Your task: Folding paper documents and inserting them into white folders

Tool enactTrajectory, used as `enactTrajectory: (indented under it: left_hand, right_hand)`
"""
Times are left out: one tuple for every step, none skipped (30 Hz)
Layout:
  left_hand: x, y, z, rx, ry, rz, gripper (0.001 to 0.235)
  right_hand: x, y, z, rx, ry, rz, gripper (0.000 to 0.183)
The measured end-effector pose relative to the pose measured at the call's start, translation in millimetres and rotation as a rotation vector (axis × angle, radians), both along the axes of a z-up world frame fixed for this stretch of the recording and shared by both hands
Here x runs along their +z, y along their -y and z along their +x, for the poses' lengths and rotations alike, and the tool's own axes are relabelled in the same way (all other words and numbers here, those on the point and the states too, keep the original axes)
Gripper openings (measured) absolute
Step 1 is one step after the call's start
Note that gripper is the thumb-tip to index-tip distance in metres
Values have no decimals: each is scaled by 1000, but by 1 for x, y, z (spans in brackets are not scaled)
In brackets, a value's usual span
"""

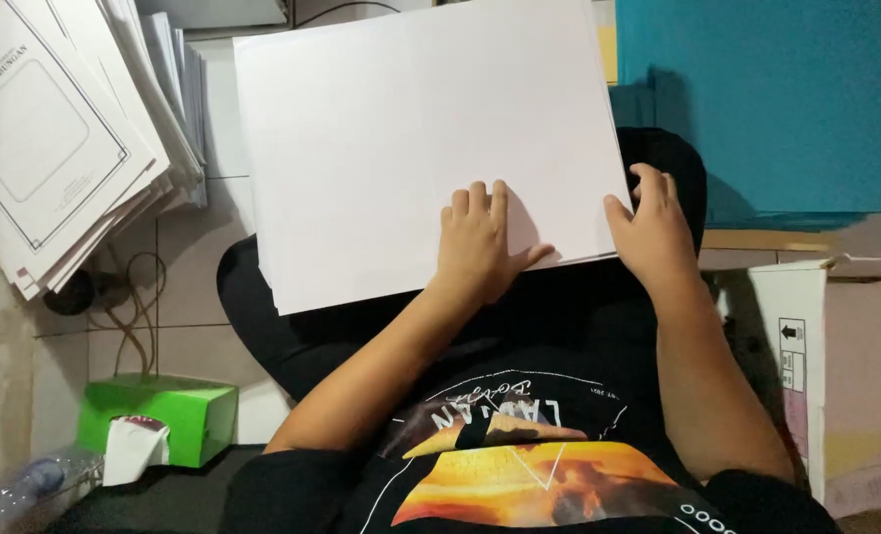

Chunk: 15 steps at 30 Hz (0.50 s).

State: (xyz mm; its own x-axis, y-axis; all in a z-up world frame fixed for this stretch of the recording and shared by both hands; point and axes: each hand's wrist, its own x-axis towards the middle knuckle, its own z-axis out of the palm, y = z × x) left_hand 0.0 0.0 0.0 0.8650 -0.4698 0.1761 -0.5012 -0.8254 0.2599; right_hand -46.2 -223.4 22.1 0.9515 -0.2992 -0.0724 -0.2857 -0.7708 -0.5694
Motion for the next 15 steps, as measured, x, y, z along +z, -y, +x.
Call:
enactTrajectory:
  left_hand:
    - [4, -1, 1, -6, 7, 0, 104]
    - [7, -2, 1, -14, -67, -9, 113]
    - [10, -3, -1, -17, -147, -18, 122]
    - [-3, -3, 0, -17, -146, -19, 122]
    - [-15, -5, 1, -28, -161, -6, 121]
    - [-28, -7, 3, -39, -176, 7, 121]
    - [-33, -8, 7, -31, -175, 5, 121]
    - [-38, -10, 11, -45, -211, -69, 84]
    - [-42, -13, 17, -55, -241, -144, 48]
    - [-48, -12, 20, -43, -236, -147, 48]
    - [-53, -12, 25, 28, -405, -330, 41]
    - [-59, -11, 31, 97, -571, -516, 35]
    - [-46, -13, 30, 107, -562, -523, 35]
    - [-34, -15, 29, 107, -602, -644, 33]
    - [-21, -16, 28, 103, -644, -764, 32]
  right_hand:
    - [5, 2, -1, -6, 7, 0, 47]
    - [9, 4, -2, -7, -50, -2, 48]
    - [14, 6, -5, -2, -113, -4, 50]
    - [22, 6, -8, -3, -111, -6, 50]
    - [30, 4, -10, 3, -159, -15, 48]
    - [37, 2, -12, 9, -206, -25, 48]
    - [35, 4, -13, 17, -206, -27, 48]
    - [33, 5, -14, 24, -255, -54, 50]
    - [31, 6, -12, 36, -299, -84, 52]
    - [34, 4, -14, 48, -294, -87, 52]
    - [37, 3, -14, 52, -314, -98, 53]
    - [39, 1, -15, 56, -333, -109, 55]
    - [43, -2, -15, 68, -327, -114, 55]
    - [47, -4, -15, 57, -318, -124, 57]
    - [51, -6, -15, 43, -311, -132, 60]
